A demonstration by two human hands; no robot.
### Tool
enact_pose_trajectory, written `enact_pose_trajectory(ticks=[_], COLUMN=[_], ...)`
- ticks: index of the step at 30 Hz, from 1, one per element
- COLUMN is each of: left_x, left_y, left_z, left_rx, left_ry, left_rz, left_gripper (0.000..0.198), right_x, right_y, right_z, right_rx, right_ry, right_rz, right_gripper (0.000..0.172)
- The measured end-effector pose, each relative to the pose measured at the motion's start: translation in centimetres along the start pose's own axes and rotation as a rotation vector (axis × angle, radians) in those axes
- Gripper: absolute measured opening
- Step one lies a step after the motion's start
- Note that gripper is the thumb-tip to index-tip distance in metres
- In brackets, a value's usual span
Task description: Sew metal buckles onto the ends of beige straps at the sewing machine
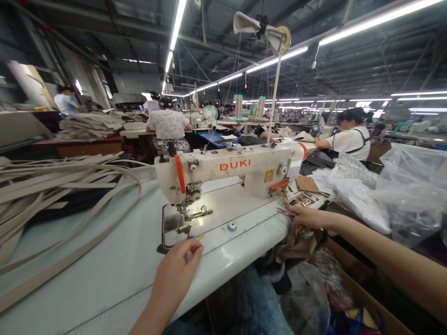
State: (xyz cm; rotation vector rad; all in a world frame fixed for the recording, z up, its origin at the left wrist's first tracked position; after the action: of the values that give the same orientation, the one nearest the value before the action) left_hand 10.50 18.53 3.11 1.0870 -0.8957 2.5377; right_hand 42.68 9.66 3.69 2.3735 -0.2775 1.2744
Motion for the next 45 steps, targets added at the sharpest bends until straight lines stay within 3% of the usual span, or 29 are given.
enact_pose_trajectory(ticks=[2,4,6,8,11,15,23,29,32,35,37,40,42,44,45], left_x=[0.0,0.0,-0.1,-0.3,-0.3,-0.2,-0.2,-0.9,-1.0,-0.4,0.7,2.2,0.9,-2.3,-3.5], left_y=[0.1,0.1,0.2,0.3,0.3,0.3,0.4,0.6,0.6,0.4,0.5,2.6,5.4,8.6,10.2], left_z=[0.0,-0.1,-0.2,-0.3,-0.4,-0.4,-0.5,-0.4,-0.5,-0.4,0.4,4.0,7.4,10.3,11.2], left_rx=[0.008,0.014,0.013,0.009,0.006,0.014,0.032,0.003,-0.016,-0.038,-0.103,-0.359,-0.572,-0.712,-0.718], left_ry=[0.012,0.017,0.017,0.015,0.018,0.044,0.081,0.087,0.057,0.040,0.009,-0.083,-0.095,-0.024,0.023], left_rz=[0.009,0.011,0.008,0.002,0.000,0.002,0.003,-0.047,-0.051,-0.027,0.055,0.216,0.185,0.000,-0.057], left_gripper=[0.025,0.026,0.027,0.028,0.030,0.029,0.026,0.026,0.024,0.022,0.023,0.021,0.018,0.025,0.028], right_x=[-3.0,-6.3,-9.4,-13.6,-18.3,-20.3,-19.8,-20.0,-19.0,-16.7,-14.6,-10.0,-6.1,-3.0,-1.8], right_y=[2.6,5.4,7.1,7.7,6.8,5.5,5.9,5.1,4.9,4.9,4.9,3.7,2.3,1.0,0.3], right_z=[-0.7,-3.9,-7.3,-10.0,-12.2,-12.8,-13.5,-14.6,-13.9,-11.7,-9.2,-3.8,-0.5,1.7,2.1], right_rx=[0.008,0.085,0.106,-0.002,-0.215,-0.369,-0.428,-0.375,-0.333,-0.269,-0.235,-0.193,-0.133,-0.080,-0.059], right_ry=[-0.248,-0.578,-0.802,-0.928,-1.028,-1.067,-1.090,-1.100,-1.112,-1.137,-1.150,-1.145,-1.038,-0.770,-0.575], right_rz=[-0.296,-0.570,-0.729,-0.902,-1.002,-0.985,-0.942,-0.867,-0.793,-0.706,-0.670,-0.472,-0.259,-0.080,-0.005], right_gripper=[0.021,0.024,0.028,0.039,0.049,0.045,0.050,0.044,0.043,0.043,0.043,0.043,0.042,0.039,0.036])
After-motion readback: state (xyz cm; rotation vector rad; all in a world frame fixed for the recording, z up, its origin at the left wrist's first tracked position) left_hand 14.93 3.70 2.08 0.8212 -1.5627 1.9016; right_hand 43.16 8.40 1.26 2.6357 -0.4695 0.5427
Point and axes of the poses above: each hand's wrist, its own y-axis away from the middle knuckle, its own x-axis out of the back of the hand, z = x × y, the point moved 10 cm from there along -y, towards the middle knuckle, and after that the axes turned 9 degrees about -x, right-handed, at the moved point
